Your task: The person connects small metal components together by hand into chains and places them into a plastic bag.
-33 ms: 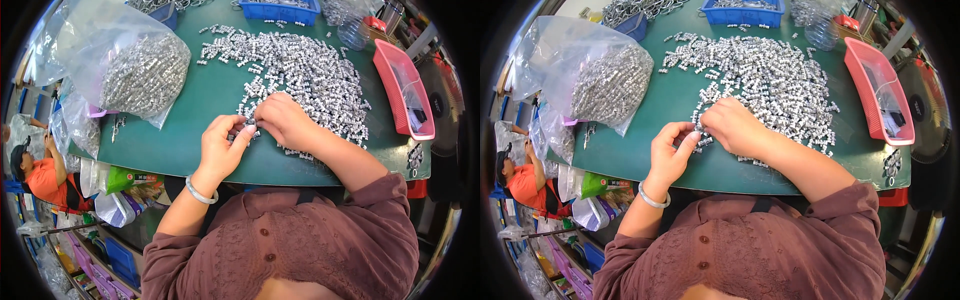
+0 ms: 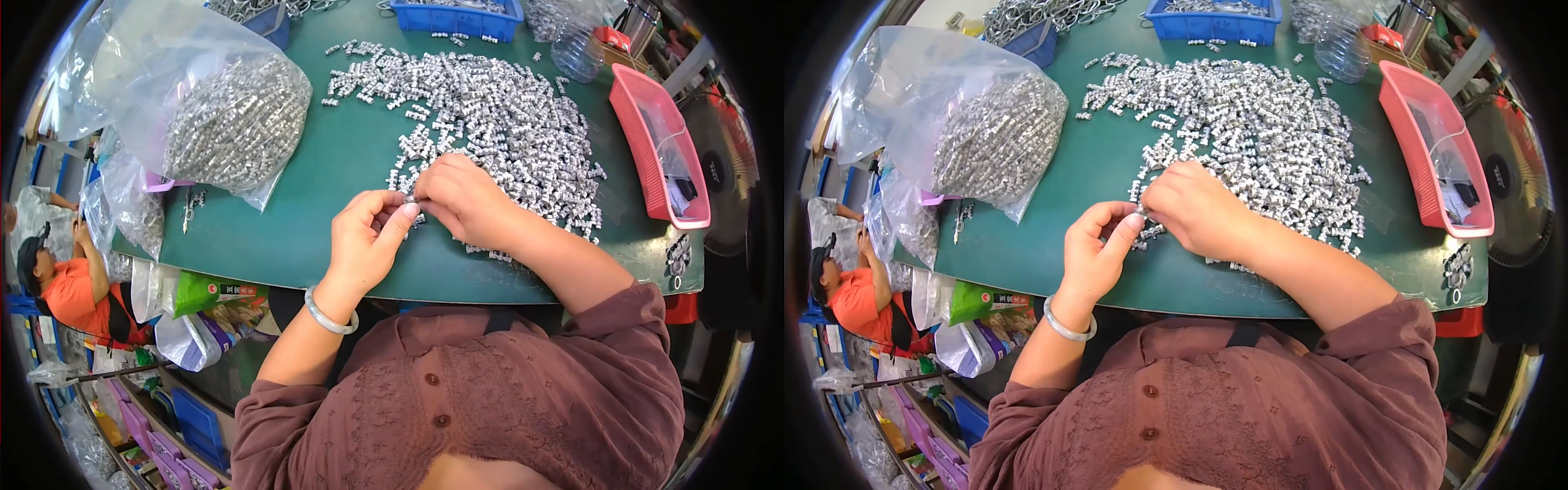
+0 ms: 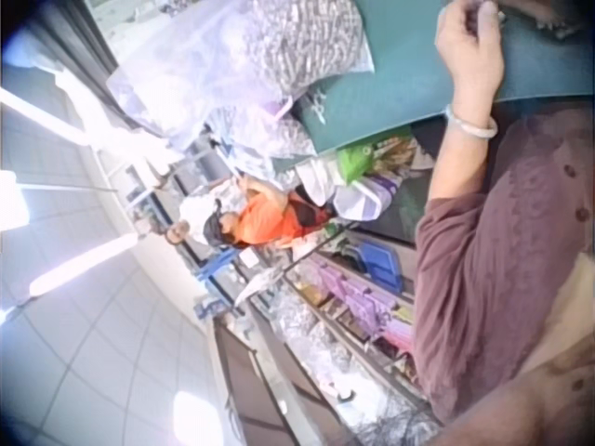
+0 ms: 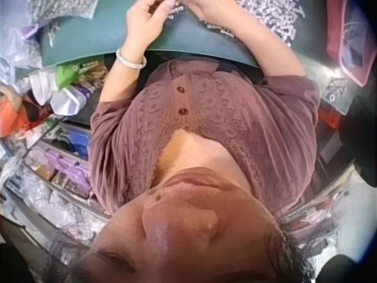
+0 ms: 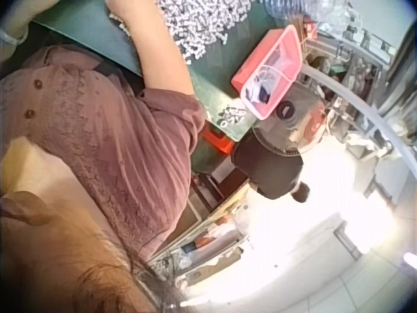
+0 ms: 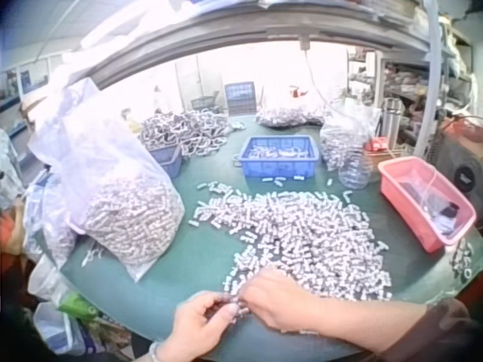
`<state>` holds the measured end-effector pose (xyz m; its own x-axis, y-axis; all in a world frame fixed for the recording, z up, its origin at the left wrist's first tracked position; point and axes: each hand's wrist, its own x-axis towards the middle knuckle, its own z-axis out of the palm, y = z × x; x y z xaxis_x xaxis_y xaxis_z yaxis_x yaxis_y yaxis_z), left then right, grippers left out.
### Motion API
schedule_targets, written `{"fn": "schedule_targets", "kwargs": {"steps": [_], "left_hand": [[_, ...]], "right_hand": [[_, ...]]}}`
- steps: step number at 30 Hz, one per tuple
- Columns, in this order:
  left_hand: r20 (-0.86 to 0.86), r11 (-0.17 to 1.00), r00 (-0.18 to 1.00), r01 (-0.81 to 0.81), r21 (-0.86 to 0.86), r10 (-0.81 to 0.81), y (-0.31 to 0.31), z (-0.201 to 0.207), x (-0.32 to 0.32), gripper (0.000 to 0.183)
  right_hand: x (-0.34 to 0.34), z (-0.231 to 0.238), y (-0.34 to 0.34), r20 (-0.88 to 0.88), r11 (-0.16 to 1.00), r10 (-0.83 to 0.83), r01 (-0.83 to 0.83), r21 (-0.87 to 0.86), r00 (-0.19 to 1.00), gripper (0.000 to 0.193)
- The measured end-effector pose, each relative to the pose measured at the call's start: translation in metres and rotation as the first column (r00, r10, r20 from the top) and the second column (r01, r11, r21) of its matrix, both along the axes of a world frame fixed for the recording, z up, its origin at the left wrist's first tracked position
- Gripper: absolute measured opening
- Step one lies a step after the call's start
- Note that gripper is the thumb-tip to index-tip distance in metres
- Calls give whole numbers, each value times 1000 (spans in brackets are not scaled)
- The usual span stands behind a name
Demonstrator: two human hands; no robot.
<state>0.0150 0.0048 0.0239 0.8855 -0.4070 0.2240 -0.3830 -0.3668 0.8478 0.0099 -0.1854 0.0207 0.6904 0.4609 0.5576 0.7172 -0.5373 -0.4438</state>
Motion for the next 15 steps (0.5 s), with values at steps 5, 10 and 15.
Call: {"fn": "schedule_targets", "kwargs": {"steps": [5,10,15], "left_hand": [[-322,926,944,-51,-373,-78,-3,-9,-5,16],[-434,846,892,-132,-517,-127,-1,-7,-8,16],[-551,699,746,-166,-696,-373,9,-13,-6,16]], "right_hand": [[-1,2,2,-12,987,60,-58,150,998,25],[1,-6,-4,-13,972,-155,151,-178,988,24],[0,-7,1,9,951,-193,190,-244,981,12]]}}
